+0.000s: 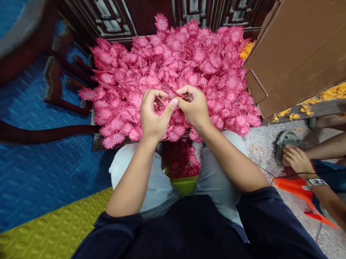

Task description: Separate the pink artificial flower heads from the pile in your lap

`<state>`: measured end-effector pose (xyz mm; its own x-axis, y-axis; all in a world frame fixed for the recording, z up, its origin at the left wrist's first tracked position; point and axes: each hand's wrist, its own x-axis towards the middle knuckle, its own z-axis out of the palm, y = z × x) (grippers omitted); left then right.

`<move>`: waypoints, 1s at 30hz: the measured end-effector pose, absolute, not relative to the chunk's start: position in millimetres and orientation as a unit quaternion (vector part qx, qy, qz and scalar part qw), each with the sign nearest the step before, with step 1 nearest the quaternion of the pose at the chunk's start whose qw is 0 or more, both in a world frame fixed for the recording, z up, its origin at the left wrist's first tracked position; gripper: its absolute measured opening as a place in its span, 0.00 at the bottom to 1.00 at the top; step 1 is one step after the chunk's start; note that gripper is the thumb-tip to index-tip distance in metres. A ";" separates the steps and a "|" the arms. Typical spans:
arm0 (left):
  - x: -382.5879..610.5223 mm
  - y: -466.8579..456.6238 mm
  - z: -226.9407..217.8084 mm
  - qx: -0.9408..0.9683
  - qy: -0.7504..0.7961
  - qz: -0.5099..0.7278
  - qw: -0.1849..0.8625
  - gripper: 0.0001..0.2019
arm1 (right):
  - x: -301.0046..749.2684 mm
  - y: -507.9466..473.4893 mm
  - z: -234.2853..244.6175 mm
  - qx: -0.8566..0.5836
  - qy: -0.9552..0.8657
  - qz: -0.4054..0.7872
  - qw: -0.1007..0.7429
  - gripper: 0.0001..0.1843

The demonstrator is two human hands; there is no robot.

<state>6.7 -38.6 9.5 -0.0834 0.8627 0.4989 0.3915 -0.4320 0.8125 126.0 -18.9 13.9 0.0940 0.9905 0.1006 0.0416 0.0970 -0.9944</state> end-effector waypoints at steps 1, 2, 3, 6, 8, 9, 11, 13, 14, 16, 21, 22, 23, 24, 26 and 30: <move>6.8 -38.5 9.2 0.632 0.492 0.554 0.226 0.16 | 125.7 -19.4 14.3 -0.508 -0.518 0.427 0.540 0.09; 6.8 -38.3 8.7 0.620 0.496 0.558 0.241 0.16 | 125.3 -19.9 15.0 -0.509 -0.525 0.415 0.542 0.08; 6.6 -38.2 8.2 0.608 0.499 0.562 0.255 0.15 | 124.6 -20.4 15.6 -0.510 -0.529 0.406 0.543 0.08; 4.6 -37.3 6.9 0.587 0.503 0.566 0.289 0.14 | 121.0 -21.4 16.1 -0.514 -0.538 0.390 0.542 0.09; 2.1 -36.8 7.4 0.592 0.504 0.562 0.283 0.12 | 118.1 -21.4 14.1 -0.511 -0.542 0.385 0.544 0.11; 0.8 -36.7 8.2 0.598 0.505 0.561 0.269 0.10 | 116.6 -21.3 12.5 -0.508 -0.544 0.385 0.546 0.11; -1.2 -37.0 10.3 0.607 0.508 0.564 0.236 0.08 | 113.6 -21.1 9.3 -0.505 -0.545 0.382 0.550 0.12; -2.1 -37.5 12.4 0.606 0.510 0.570 0.219 0.06 | 110.8 -21.4 7.1 -0.508 -0.547 0.372 0.552 0.12; -2.1 -37.7 13.1 0.603 0.510 0.571 0.221 0.05 | 109.5 -21.9 6.7 -0.509 -0.547 0.367 0.554 0.12; -2.0 -37.7 13.8 0.599 0.511 0.570 0.235 0.05 | 107.1 -23.3 7.1 -0.508 -0.545 0.358 0.563 0.12; -4.1 -35.9 13.7 0.606 0.506 0.560 0.253 0.07 | 103.5 -27.6 7.9 -0.517 -0.540 0.345 0.568 0.13; -5.1 -35.6 13.9 0.612 0.504 0.556 0.250 0.08 | 103.5 -28.0 7.4 -0.518 -0.537 0.346 0.568 0.13; -6.1 -35.5 14.3 0.621 0.502 0.551 0.243 0.08 | 103.9 -28.2 6.9 -0.518 -0.535 0.350 0.569 0.13; -7.0 -35.6 14.9 0.630 0.501 0.544 0.234 0.07 | 104.6 -28.3 6.4 -0.516 -0.534 0.356 0.567 0.13; -8.5 -36.1 16.1 0.654 0.501 0.528 0.208 0.08 | 106.6 -28.2 6.3 -0.512 -0.540 0.364 0.560 0.13; -7.9 -38.1 17.2 0.674 0.522 0.501 0.145 0.12 | 108.8 -28.7 10.3 -0.510 -0.559 0.341 0.558 0.12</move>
<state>-7.9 -38.1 17.2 -0.0485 0.8500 0.5246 0.5590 -0.4121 0.7195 108.8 -28.7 10.3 0.1420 0.9505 0.2764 0.1897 0.2479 -0.9500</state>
